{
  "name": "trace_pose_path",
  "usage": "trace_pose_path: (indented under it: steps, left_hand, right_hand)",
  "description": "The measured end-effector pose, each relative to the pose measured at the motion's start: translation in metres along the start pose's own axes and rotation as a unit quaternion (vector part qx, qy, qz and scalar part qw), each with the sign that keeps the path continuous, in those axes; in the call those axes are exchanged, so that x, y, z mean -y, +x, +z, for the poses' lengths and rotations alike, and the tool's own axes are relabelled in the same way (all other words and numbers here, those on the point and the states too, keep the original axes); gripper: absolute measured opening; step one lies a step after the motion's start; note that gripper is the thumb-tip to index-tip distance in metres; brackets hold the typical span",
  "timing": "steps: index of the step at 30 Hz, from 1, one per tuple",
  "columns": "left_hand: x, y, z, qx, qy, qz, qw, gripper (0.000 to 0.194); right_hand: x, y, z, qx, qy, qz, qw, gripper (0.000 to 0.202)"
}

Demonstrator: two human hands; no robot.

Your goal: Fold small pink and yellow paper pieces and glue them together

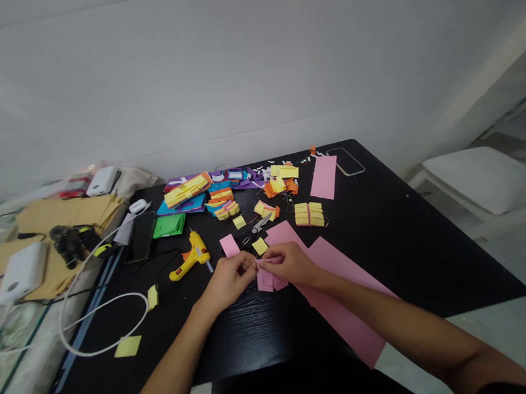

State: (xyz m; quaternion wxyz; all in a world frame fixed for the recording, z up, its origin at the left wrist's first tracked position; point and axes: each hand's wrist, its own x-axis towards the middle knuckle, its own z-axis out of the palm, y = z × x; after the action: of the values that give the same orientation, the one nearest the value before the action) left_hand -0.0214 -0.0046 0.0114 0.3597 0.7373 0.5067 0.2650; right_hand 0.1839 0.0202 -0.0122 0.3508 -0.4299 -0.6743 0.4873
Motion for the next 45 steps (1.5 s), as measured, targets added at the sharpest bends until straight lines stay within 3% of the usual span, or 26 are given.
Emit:
trace_pose_path:
  steps: [9, 20, 31, 40, 45]
  left_hand:
    - [-0.004, 0.001, -0.0051, -0.064, -0.003, 0.002, 0.998, 0.023]
    - [0.0007, -0.0007, -0.0103, 0.078, -0.11, -0.022, 0.991, 0.032]
    - [-0.0011, -0.0014, -0.0028, 0.038, 0.021, 0.037, 0.998, 0.03]
    - [-0.0052, -0.0018, -0.0023, 0.03, 0.021, 0.043, 0.998, 0.03]
    - [0.0009, -0.0003, -0.0025, 0.014, -0.014, 0.028, 0.999, 0.029]
  right_hand:
    - [-0.0029, 0.0037, 0.0006, -0.008, 0.021, 0.021, 1.0, 0.02]
    - [-0.0011, 0.0037, -0.004, 0.071, 0.053, 0.022, 0.996, 0.028]
    - [-0.0029, 0.0054, -0.0034, 0.058, 0.062, 0.022, 0.996, 0.024]
    - [-0.0053, 0.0077, -0.0046, 0.069, 0.118, 0.049, 0.989, 0.024]
    - [-0.005, 0.0074, -0.0054, 0.067, 0.094, 0.045, 0.992, 0.024]
